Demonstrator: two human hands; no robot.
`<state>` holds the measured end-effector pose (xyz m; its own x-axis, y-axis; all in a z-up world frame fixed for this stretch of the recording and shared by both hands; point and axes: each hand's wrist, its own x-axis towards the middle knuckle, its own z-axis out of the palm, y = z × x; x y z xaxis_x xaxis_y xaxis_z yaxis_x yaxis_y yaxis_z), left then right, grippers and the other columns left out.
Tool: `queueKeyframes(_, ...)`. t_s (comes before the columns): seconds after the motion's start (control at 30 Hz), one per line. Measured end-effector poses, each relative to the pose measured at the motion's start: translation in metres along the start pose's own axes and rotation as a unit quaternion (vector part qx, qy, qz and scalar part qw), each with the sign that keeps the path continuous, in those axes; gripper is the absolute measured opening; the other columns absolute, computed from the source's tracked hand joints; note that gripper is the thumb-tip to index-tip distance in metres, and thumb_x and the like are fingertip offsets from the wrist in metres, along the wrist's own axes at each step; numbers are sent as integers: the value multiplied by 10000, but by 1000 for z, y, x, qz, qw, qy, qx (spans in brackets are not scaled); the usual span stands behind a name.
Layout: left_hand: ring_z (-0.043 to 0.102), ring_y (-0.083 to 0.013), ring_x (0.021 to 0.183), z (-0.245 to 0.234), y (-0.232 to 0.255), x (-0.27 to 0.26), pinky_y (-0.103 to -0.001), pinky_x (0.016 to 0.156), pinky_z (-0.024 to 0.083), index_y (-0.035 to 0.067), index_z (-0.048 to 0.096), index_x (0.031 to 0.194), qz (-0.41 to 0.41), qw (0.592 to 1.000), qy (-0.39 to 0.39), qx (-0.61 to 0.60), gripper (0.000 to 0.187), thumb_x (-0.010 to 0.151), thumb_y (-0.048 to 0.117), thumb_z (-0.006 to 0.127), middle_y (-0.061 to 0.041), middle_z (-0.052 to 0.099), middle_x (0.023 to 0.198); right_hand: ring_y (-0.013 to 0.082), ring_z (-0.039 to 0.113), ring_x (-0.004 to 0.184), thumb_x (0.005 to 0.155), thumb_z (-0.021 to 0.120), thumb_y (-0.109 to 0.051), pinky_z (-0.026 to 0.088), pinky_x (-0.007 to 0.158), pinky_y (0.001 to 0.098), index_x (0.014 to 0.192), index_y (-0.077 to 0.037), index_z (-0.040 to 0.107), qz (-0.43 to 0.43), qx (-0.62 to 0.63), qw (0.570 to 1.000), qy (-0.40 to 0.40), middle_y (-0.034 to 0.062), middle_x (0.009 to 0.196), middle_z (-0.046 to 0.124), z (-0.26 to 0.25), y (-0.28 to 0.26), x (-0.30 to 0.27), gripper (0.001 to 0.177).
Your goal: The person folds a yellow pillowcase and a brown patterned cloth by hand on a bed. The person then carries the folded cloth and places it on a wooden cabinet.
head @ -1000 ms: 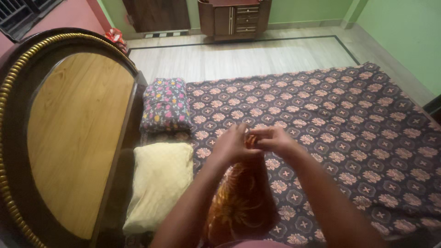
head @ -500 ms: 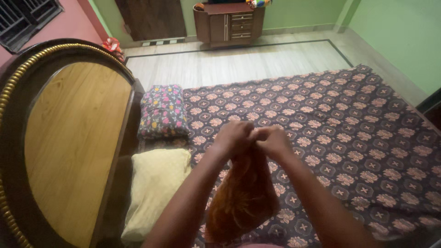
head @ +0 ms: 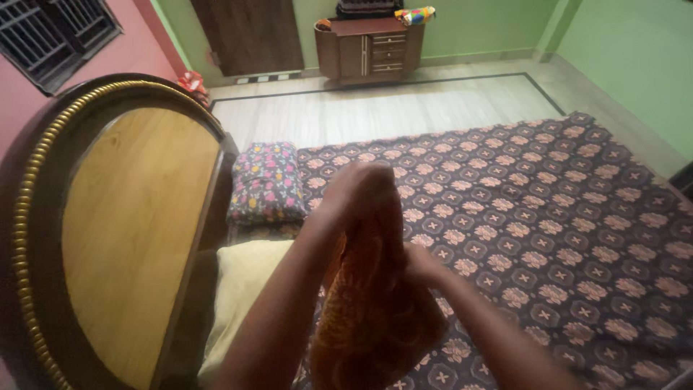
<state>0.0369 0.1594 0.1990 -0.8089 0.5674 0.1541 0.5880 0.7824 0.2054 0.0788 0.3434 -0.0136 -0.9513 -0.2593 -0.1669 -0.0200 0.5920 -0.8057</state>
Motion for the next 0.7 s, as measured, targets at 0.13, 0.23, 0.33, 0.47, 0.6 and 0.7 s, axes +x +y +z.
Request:
queueKeyframes(0.13, 680, -177, 655, 9, -30, 5, -333, 620, 601, 145, 722, 856, 8, 994, 107, -6, 183, 966, 273, 653, -60, 739, 804, 235, 779, 927, 807, 733, 56, 641, 853, 354, 1113, -30, 781, 69, 33, 997, -23, 144, 1042, 812, 3, 45, 7, 322)
queueKeyframes(0.23, 675, -195, 661, 5, -54, -1, -345, 611, 595, 148, 725, 856, -40, 992, 115, -6, 206, 994, 283, 654, -90, 719, 791, 206, 810, 920, 751, 596, 152, 656, 845, 325, 1073, -45, 814, 71, 17, 997, 10, 129, 1024, 843, -16, 73, 10, 436)
queueKeyframes(0.33, 687, -183, 654, -2, -72, -15, -310, 601, 615, 144, 708, 822, -64, 993, 83, -45, 188, 965, 265, 695, -78, 714, 795, 246, 795, 934, 865, 684, 29, 663, 834, 360, 1083, -57, 808, 187, -98, 977, 22, 134, 1043, 819, -46, 73, -2, 265)
queueKeyframes(0.47, 687, -179, 698, -2, -87, -42, -342, 636, 580, 143, 695, 795, -64, 986, 125, -85, 177, 955, 216, 682, -69, 728, 842, 232, 772, 998, 806, 730, 87, 598, 923, 360, 1137, -91, 771, 165, -46, 982, 77, 120, 1109, 800, -84, 57, -30, 378)
queueKeyframes(0.6, 665, -215, 755, 12, -102, -51, -378, 667, 598, 144, 701, 813, -89, 988, 125, -17, 119, 910, 212, 712, -89, 707, 917, 235, 784, 988, 841, 701, 47, 602, 925, 380, 1126, -119, 787, 187, -92, 973, 104, 107, 1110, 806, -115, 63, -38, 341)
queueKeyframes(0.7, 673, -217, 739, 30, -110, -47, -457, 780, 558, 151, 697, 791, -89, 984, 137, 78, 181, 936, 259, 707, -69, 715, 852, 237, 793, 982, 867, 678, 17, 606, 926, 395, 1118, -141, 798, 206, -174, 958, 99, 97, 1111, 810, -134, 67, -36, 319)
